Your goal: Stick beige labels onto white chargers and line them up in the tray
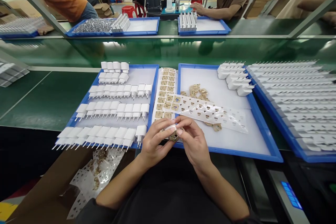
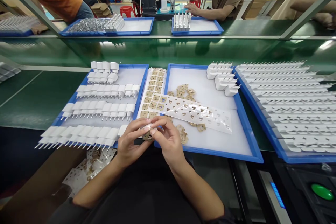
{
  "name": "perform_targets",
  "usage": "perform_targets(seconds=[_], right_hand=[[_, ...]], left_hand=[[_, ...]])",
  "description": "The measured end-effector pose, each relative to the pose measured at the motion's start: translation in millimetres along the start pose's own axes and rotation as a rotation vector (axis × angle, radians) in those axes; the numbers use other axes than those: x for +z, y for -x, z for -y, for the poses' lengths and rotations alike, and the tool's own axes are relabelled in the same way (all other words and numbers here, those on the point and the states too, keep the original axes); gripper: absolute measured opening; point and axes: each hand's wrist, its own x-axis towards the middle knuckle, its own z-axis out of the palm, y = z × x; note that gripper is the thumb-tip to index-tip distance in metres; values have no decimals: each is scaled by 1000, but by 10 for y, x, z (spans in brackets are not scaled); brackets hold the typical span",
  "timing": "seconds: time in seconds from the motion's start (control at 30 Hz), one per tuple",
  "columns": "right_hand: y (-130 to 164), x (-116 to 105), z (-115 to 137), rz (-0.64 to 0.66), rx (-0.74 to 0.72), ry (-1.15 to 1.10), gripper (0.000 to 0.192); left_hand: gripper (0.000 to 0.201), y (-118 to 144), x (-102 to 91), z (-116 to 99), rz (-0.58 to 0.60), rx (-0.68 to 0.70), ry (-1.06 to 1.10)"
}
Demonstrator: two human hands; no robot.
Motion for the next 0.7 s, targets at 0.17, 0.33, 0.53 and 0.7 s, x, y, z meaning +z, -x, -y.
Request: perform_targets(seconds=[0.17,0.33,0.53,0.7], right_hand=[[-27,-103,41,109,14,15,7],[-74,-190,162,156,-118,298,13],[-126,-187,204,155,-451,653,12],[-149,-246,191,227,-655,680,15]], left_hand=[[55,34,-27,-3,2,-89,102],[47,25,-87,-40,53,-163,83],[43,17,-114,-84,84,-216,44],[42,5,-135,-141,153,-311,133]])
